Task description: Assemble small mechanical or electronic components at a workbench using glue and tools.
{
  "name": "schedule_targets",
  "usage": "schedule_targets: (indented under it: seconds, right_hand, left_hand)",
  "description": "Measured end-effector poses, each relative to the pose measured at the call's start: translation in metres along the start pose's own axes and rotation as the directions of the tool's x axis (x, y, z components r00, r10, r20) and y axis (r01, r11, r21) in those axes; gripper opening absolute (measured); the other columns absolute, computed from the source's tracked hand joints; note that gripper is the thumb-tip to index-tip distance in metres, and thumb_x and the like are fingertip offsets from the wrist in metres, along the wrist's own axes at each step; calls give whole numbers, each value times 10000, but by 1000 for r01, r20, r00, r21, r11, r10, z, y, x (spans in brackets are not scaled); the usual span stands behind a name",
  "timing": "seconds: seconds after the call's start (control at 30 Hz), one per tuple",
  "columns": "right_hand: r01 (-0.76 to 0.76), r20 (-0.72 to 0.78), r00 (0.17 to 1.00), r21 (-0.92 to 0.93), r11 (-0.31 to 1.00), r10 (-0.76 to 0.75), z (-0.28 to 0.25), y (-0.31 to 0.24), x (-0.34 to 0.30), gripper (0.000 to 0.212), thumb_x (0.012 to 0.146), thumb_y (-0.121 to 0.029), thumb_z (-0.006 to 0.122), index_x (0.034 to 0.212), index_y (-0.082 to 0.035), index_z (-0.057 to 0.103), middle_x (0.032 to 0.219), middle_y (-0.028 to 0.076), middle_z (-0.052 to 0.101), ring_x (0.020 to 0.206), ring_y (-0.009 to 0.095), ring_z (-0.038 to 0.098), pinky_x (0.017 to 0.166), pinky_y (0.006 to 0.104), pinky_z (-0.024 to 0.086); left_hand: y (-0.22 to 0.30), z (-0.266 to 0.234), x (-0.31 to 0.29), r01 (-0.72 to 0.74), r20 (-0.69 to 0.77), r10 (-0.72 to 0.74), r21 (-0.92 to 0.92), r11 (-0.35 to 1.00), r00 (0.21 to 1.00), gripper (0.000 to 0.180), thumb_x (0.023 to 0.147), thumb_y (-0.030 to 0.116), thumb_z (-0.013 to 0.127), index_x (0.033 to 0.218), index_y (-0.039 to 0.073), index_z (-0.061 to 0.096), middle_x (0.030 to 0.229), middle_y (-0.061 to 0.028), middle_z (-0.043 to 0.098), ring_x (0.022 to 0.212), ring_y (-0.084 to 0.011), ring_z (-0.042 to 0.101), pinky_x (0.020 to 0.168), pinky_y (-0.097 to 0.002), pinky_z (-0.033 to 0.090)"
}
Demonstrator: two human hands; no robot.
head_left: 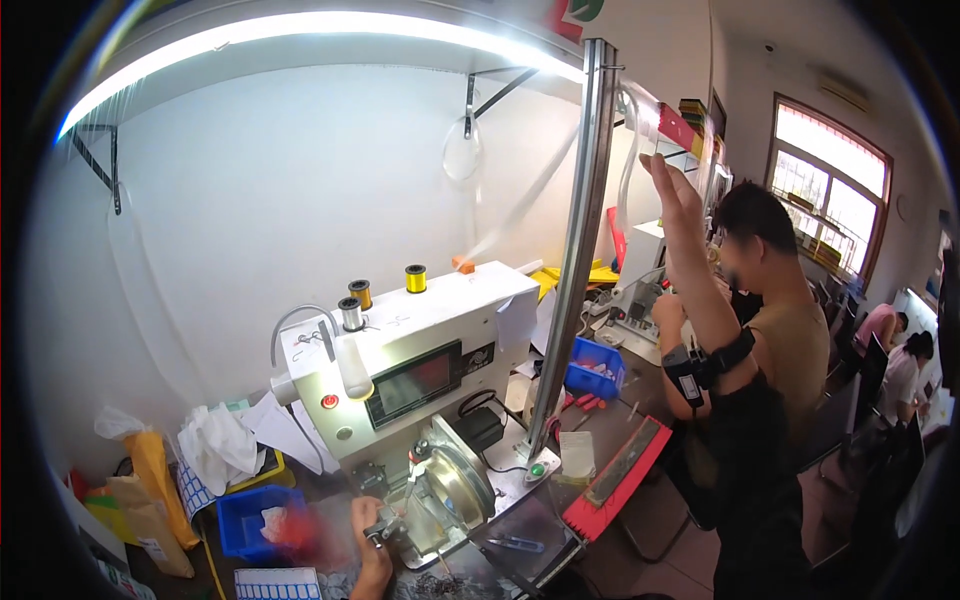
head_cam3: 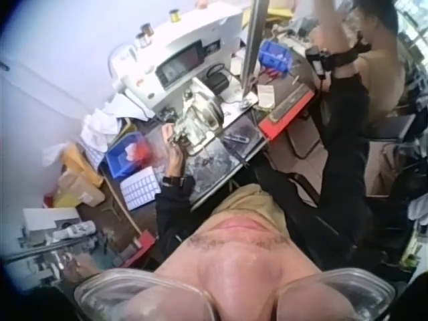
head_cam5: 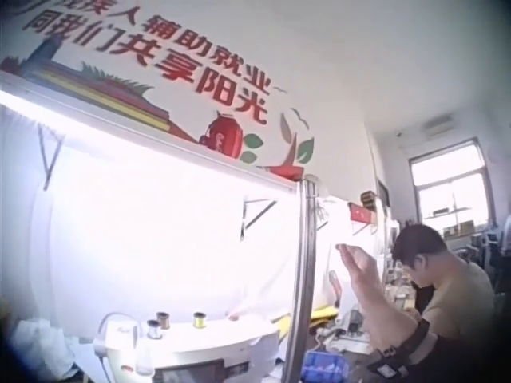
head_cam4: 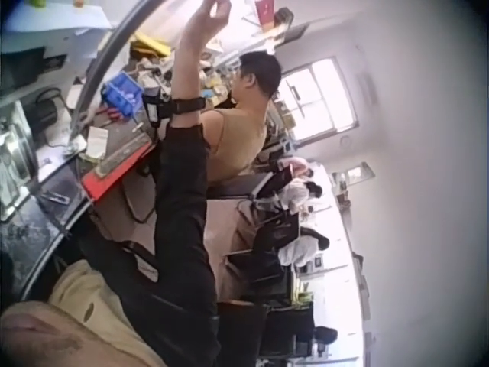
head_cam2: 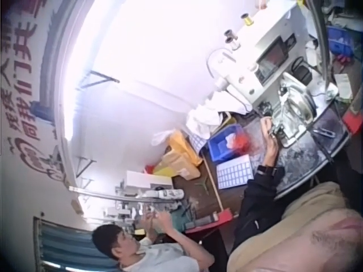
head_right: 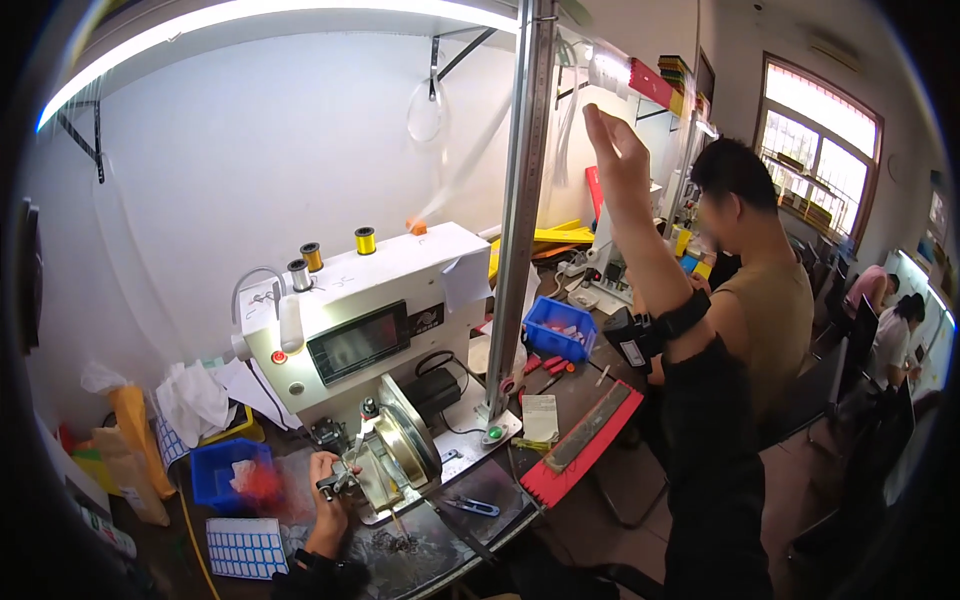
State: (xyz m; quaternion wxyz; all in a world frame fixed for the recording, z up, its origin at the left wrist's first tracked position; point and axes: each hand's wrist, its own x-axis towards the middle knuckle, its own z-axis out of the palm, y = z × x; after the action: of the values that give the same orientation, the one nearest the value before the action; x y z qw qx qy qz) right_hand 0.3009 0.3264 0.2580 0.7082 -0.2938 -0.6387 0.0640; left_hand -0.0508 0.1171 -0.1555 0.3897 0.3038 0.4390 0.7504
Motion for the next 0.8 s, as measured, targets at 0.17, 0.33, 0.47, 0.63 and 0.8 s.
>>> schedule_targets:
  seconds: [0.17, 0.33, 0.47, 0.63, 0.8]
  right_hand:
    - [174, -70, 980, -128, 976, -184, 13, -12, 6, 355, 897, -321, 746, 980, 24, 734, 1063, 147, 731, 1040, 223, 663, 980, 326, 452]
    - [280, -205, 921, -241, 929, -331, 9, 0, 8, 279, 903, -256, 716, 956, 16, 742, 1149, 188, 716, 1122, 325, 661, 1030, 397, 443]
    - [287, -208, 914, -273, 918, -347, -2, 5, 4, 273, 914, -255, 706, 961, 11, 745, 1132, 179, 724, 1204, 320, 625, 1054, 404, 429]
    - [242, -107, 963, -64, 968, -248, -15, 4, 0, 243, 979, -166, 641, 1052, 60, 694, 972, 163, 754, 941, 181, 725, 860, 237, 510]
    - [94, 128, 986, 120, 988, -109, -18, -18, -75, 213, 977, -147, 654, 1037, 56, 686, 864, 151, 749, 775, 180, 739, 753, 263, 576]
  left_hand:
    - [6, -1, -2, 17, 55, -17, 1, 1000, 998, 240, 1052, 310, 454, 1028, 74, 485, 797, -105, 640, 680, -169, 648, 587, -262, 503]
    - [6, -3, -1, 19, 67, -20, 9, 1000, 998, 270, 1047, 337, 464, 1041, 67, 475, 807, -123, 648, 653, -178, 634, 579, -268, 509]
    - [13, 1, -3, 35, 82, -37, 24, 999, 996, 252, 1049, 330, 462, 1040, 78, 479, 800, -121, 654, 611, -162, 619, 562, -260, 499]
    - [8, 4, 0, 55, 91, -56, 11, 998, 994, 249, 1047, 325, 468, 1041, 76, 482, 801, -120, 658, 613, -163, 617, 566, -259, 493]
    - [24, -10, -8, -178, -83, 190, 137, 975, 978, 178, 1034, 240, 460, 1047, 67, 498, 828, -92, 646, 768, -152, 608, 709, -272, 475]
